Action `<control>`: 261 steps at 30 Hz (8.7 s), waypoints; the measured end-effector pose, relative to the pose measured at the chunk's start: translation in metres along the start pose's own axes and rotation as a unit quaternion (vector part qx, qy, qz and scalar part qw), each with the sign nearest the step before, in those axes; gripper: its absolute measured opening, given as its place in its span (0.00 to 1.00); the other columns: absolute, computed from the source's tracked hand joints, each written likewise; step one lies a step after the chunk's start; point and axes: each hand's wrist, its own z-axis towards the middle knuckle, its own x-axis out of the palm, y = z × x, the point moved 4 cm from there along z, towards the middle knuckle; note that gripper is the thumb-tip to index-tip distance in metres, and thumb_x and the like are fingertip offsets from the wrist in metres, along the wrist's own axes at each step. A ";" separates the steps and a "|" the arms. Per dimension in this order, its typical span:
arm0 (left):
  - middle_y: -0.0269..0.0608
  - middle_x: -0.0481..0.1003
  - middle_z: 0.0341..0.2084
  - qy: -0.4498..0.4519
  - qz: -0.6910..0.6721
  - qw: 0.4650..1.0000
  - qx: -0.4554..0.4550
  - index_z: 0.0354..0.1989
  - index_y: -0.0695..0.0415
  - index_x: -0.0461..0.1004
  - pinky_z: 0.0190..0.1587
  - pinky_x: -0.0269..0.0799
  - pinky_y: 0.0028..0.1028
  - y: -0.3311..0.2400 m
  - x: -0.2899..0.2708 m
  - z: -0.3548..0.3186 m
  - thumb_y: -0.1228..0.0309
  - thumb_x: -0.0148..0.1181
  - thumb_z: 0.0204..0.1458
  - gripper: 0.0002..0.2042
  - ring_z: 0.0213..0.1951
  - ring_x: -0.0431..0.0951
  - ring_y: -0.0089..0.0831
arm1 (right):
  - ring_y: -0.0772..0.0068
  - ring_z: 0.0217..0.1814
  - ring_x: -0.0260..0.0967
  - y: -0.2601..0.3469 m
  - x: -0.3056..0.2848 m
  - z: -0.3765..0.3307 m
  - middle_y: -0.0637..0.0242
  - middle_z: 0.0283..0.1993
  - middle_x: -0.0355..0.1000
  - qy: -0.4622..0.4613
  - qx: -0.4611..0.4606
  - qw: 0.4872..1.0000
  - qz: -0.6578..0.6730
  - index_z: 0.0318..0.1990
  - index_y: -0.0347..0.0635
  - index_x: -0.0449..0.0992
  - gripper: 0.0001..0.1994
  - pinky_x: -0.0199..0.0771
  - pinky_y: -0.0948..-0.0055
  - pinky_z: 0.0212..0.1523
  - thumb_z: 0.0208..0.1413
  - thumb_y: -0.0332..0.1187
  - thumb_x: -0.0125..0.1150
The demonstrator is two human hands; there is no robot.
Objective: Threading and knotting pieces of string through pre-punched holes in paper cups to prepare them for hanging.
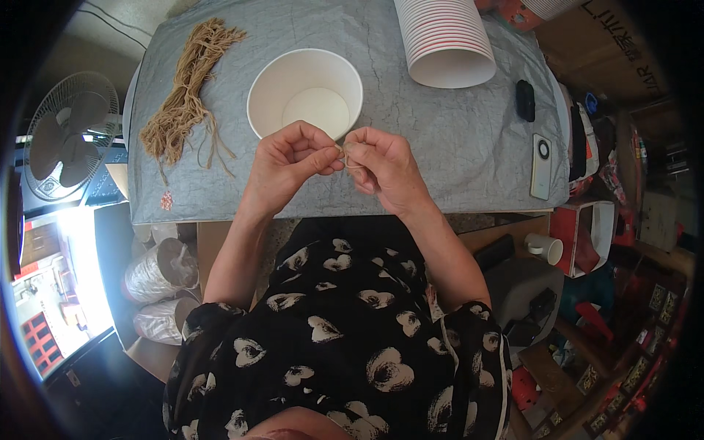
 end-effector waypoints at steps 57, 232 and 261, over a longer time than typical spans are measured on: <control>0.38 0.80 0.36 0.023 0.012 0.999 0.022 0.41 0.65 0.73 0.42 0.81 0.22 -0.003 -0.003 0.000 0.79 0.59 0.63 0.03 0.39 0.83 0.24 | 0.89 0.20 0.57 0.012 0.003 -0.002 0.75 0.23 0.66 -0.041 -0.045 0.993 -0.104 0.46 0.34 0.76 0.09 0.55 0.85 0.19 0.66 0.32 0.59; 0.36 0.79 0.36 0.042 0.025 0.999 0.016 0.43 0.63 0.72 0.46 0.80 0.23 -0.001 -0.004 -0.003 0.81 0.63 0.59 0.07 0.41 0.82 0.23 | 0.87 0.24 0.66 0.009 -0.003 -0.008 0.73 0.27 0.72 -0.073 -0.082 0.985 -0.136 0.43 0.35 0.75 0.09 0.62 0.86 0.21 0.66 0.33 0.60; 0.41 0.81 0.38 0.034 0.031 0.998 0.035 0.50 0.66 0.72 0.47 0.80 0.22 -0.003 -0.001 -0.004 0.81 0.62 0.60 0.12 0.43 0.83 0.24 | 0.89 0.24 0.62 0.017 0.010 -0.013 0.75 0.25 0.69 -0.072 -0.139 0.974 -0.164 0.41 0.36 0.74 0.08 0.58 0.86 0.22 0.68 0.33 0.59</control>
